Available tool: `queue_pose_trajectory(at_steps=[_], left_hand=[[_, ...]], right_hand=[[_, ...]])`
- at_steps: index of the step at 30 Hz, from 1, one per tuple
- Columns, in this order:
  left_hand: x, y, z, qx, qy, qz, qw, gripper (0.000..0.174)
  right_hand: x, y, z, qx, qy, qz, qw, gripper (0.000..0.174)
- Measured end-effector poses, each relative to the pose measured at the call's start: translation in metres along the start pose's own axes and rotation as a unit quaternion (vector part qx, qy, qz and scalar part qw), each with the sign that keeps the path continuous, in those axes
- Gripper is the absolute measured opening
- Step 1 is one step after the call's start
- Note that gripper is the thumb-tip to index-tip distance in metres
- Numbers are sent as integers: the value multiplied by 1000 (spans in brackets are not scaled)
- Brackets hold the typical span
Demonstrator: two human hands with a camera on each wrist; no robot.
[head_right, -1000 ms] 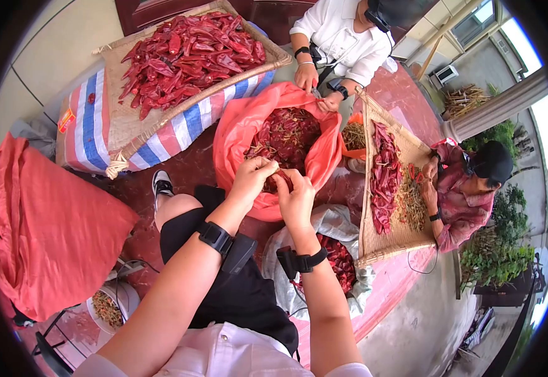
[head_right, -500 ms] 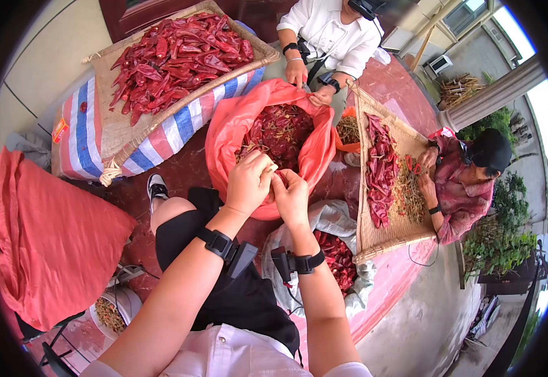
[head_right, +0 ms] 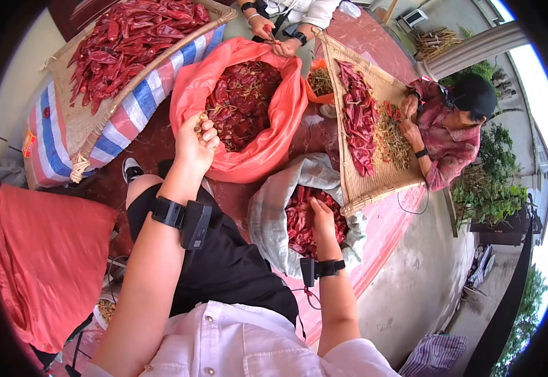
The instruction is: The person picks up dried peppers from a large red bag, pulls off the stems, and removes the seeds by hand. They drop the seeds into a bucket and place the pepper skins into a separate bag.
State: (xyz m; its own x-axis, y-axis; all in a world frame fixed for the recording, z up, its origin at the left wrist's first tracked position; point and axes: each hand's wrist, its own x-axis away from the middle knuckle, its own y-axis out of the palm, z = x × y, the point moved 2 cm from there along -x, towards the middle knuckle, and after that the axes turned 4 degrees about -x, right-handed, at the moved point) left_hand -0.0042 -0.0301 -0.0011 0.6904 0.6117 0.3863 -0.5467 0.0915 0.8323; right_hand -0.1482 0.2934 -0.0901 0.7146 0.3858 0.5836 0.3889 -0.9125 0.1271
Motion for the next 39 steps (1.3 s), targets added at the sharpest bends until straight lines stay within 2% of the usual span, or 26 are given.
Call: queue_pose_trajectory(at_steps=[2,4,6,7,8,10,11,12,13,15,16,20,21,24,25,26,28,29,32,33,34,36,37,38,39], left_hand=[[-2,1,-1,8,6,49,999,13],[-7,-3,-3,19,7,43,999,12],[-8,-2,-1,50,6,90,995,10],[-6,-2,3,59,15,89,994,10],[-4,-1,9,59,22,89,994,10],[-2,3,20,121,45,74,989,8],[-7,-3,26,133,47,50,989,9],[-9,-2,31,132,51,50,989,9],[-9,-1,37,138,59,60,987,9],[-12,-1,46,156,62,72,983,10],[-13,0,48,166,65,69,982,9],[-19,4,52,156,65,67,983,16],[-22,4,53,150,78,77,983,18],[-24,7,56,121,107,120,980,20],[-24,8,57,111,120,134,977,19],[-23,9,59,101,133,149,975,18],[-23,13,60,102,137,143,975,17],[-24,16,60,97,136,149,975,17],[-28,22,54,85,133,160,974,17],[-29,21,52,85,129,161,975,17],[-30,22,51,84,125,163,975,16],[-32,24,50,81,126,166,975,16],[-32,25,51,75,130,166,975,16],[-33,24,50,70,133,167,974,16],[-34,23,49,67,138,168,974,16]], right_hand=[[-1,-45,17,-105,20,45,993,28],[5,-72,23,-161,122,195,960,36],[-8,-96,40,-35,101,225,968,43],[-32,-131,61,205,9,76,976,56],[-40,-120,62,188,-28,101,977,59],[-27,-39,36,57,-127,143,980,47],[-31,-9,27,166,-202,80,962,54],[-9,46,1,179,-228,50,956,53],[-7,79,-13,233,-283,19,930,57],[-2,144,-47,362,-451,-4,816,59],[-5,171,-59,350,-479,-21,805,53],[-50,240,-77,425,-492,-131,748,33],[-68,252,-73,460,-465,-148,742,29],[-107,283,-60,555,-430,-206,682,32],[-118,294,-57,592,-402,-214,665,37],[-129,304,-54,589,-402,-216,667,37],[-152,324,-45,628,-402,-217,630,42],[-163,332,-43,669,-354,-215,617,46],[-181,355,-37,699,-318,-182,614,45],[-185,364,-35,728,-267,-185,604,46],[-189,369,-29,726,-267,-186,605,46],[-196,374,-17,705,-324,-132,617,51],[-205,374,-13,680,-302,-148,652,52],[-212,372,-8,681,-297,-150,653,52],[-217,370,-4,619,-274,-188,712,51]])
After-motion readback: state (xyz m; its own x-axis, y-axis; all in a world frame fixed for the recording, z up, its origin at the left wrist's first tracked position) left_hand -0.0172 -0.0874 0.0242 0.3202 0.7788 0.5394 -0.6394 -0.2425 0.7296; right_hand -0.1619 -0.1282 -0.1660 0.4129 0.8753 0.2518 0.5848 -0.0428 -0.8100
